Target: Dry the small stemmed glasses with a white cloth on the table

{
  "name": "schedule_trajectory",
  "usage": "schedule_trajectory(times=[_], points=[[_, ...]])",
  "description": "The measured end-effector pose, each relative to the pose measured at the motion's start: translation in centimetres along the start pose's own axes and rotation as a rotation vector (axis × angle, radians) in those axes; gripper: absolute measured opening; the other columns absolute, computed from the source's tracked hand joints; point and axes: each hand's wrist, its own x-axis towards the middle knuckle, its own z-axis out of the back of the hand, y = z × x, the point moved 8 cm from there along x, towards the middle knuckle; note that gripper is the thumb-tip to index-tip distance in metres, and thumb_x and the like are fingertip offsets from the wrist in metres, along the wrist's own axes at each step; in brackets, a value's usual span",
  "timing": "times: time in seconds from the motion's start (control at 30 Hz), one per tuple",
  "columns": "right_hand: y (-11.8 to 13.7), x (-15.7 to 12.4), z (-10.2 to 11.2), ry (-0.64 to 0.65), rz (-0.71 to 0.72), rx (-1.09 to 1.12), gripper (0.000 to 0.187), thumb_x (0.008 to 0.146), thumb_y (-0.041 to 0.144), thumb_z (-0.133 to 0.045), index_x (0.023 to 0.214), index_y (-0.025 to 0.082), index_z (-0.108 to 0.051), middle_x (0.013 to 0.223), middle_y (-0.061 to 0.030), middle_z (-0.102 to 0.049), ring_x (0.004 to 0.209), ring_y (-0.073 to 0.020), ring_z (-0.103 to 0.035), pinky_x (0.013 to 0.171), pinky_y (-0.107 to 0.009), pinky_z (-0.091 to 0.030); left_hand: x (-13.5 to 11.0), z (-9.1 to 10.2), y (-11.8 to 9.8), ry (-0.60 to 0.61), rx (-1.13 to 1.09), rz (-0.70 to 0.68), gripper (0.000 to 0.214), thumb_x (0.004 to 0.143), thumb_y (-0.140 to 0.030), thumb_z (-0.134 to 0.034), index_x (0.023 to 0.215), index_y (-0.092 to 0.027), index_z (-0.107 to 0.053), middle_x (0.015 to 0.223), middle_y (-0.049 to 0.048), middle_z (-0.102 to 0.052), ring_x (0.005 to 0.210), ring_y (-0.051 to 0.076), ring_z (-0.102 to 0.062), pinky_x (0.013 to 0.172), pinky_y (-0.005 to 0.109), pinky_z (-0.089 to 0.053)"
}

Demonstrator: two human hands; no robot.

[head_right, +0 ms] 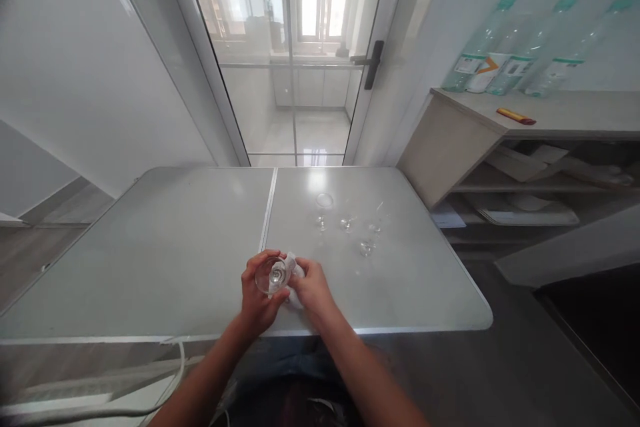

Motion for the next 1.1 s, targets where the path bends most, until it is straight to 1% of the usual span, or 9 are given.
schedule_trajectory(times=[0.1, 0.2, 0.3, 0.37, 0.43, 0.53, 0.9, 1.0, 1.1], points=[[1.2, -0.2, 3.0, -0.192, 0.104, -0.306, 0.033, 0.083, 0.044, -0.07, 0.067, 0.015, -0.067, 0.062, 0.0022, -0.056, 0.061, -0.0136, -0.05, 0.06, -0.025, -0.039, 1.2, 0.1, 0.8, -0.073, -0.023, 0.039, 0.068, 0.091, -0.037, -0.071, 0.148, -0.027, -0.035, 0.138, 0.0146, -0.05, 0.124, 0.028, -0.059, 0.106, 0.05, -0.051], [3.9, -1.4, 5.2, -0.314, 0.281, -0.601, 0.039, 0.09, 0.034, -0.06, 0.055, 0.018, -0.058, 0.068, -0.0004, -0.055, 0.063, -0.0142, -0.051, 0.064, -0.026, -0.041, 3.1, -0.5, 2.2, -0.122, 0.017, 0.167, 0.06, 0.091, -0.031, -0.071, 0.143, -0.027, -0.041, 0.141, 0.0137, -0.05, 0.13, 0.027, -0.056, 0.108, 0.049, -0.048], [5.6, -2.3, 5.4, -0.19, 0.36, -0.826, 0.012, 0.083, 0.016, -0.057, 0.082, 0.019, -0.068, 0.093, -0.0044, -0.065, 0.08, -0.0179, -0.062, 0.076, -0.027, -0.047, 4.1, -2.2, 4.5, -0.08, -0.041, 0.333, 0.054, 0.087, -0.029, -0.076, 0.134, -0.028, -0.048, 0.138, 0.0115, -0.055, 0.125, 0.026, -0.06, 0.103, 0.045, -0.051], [5.4, -2.8, 4.9, -0.024, 0.32, -1.048, 0.041, 0.078, 0.008, -0.055, 0.114, 0.024, -0.066, 0.122, -0.0066, -0.065, 0.085, -0.0182, -0.065, 0.079, -0.028, -0.049, 4.3, -3.6, 5.9, -0.059, -0.132, 0.408, 0.055, 0.083, -0.027, -0.079, 0.13, -0.028, -0.049, 0.136, 0.0102, -0.057, 0.122, 0.025, -0.062, 0.099, 0.043, -0.053], [4.3, -3.1, 4.3, 0.13, 0.243, -1.301, 0.067, 0.075, 0.006, -0.055, 0.137, 0.032, -0.055, 0.151, -0.0077, -0.049, 0.081, -0.0175, -0.069, 0.076, -0.029, -0.05, 4.4, -4.9, 6.9, -0.04, -0.176, 0.448, 0.057, 0.08, -0.023, -0.081, 0.127, -0.029, -0.049, 0.135, 0.0093, -0.058, 0.123, 0.025, -0.062, 0.099, 0.043, -0.053], [2.7, -3.0, 4.3, 0.227, 0.128, -1.565, 0.078, 0.077, 0.006, -0.053, 0.148, 0.035, -0.044, 0.165, -0.0097, -0.032, 0.076, -0.019, -0.072, 0.069, -0.03, -0.05, 4.6, -6.8, 7.5, 0.007, -0.189, 0.478, 0.057, 0.077, -0.02, -0.083, 0.124, -0.028, -0.051, 0.133, 0.0089, -0.06, 0.124, 0.025, -0.061, 0.101, 0.044, -0.052], [0.8, -0.8, 5.9, 0.159, -0.042, -1.646, 0.056, 0.09, 0.011, -0.046, 0.144, 0.02, -0.051, 0.144, -0.0182, -0.058, 0.092, -0.0281, -0.075, 0.076, -0.036, -0.054, 5.3, -9.6, 7.2, 0.096, -0.186, 0.429, 0.06, 0.076, -0.017, -0.081, 0.128, -0.028, -0.054, 0.139, 0.0081, -0.059, 0.134, 0.025, -0.055, 0.113, 0.049, -0.045], [0.8, -0.4, 6.4, 0.106, -0.043, -1.643, 0.053, 0.094, 0.013, -0.043, 0.145, 0.021, -0.051, 0.144, -0.0181, -0.059, 0.093, -0.0274, -0.075, 0.077, -0.035, -0.054, 4.8, -9.2, 7.1, 0.088, -0.055, 0.409, 0.082, 0.074, -0.023, -0.085, 0.144, -0.028, -0.042, 0.152, 0.0119, -0.049, 0.142, 0.029, -0.048, 0.117, 0.052, -0.042], [1.0, -0.6, 6.8, 0.057, 0.031, -1.602, 0.057, 0.094, 0.015, -0.047, 0.149, 0.028, -0.047, 0.157, -0.014, -0.046, 0.093, -0.0252, -0.075, 0.076, -0.033, -0.054, 2.0, -7.3, 5.7, 0.093, 0.127, 0.403, 0.099, 0.077, -0.028, -0.084, 0.156, -0.026, -0.024, 0.16, 0.0164, -0.038, 0.15, 0.033, -0.037, 0.122, 0.056, -0.035]])
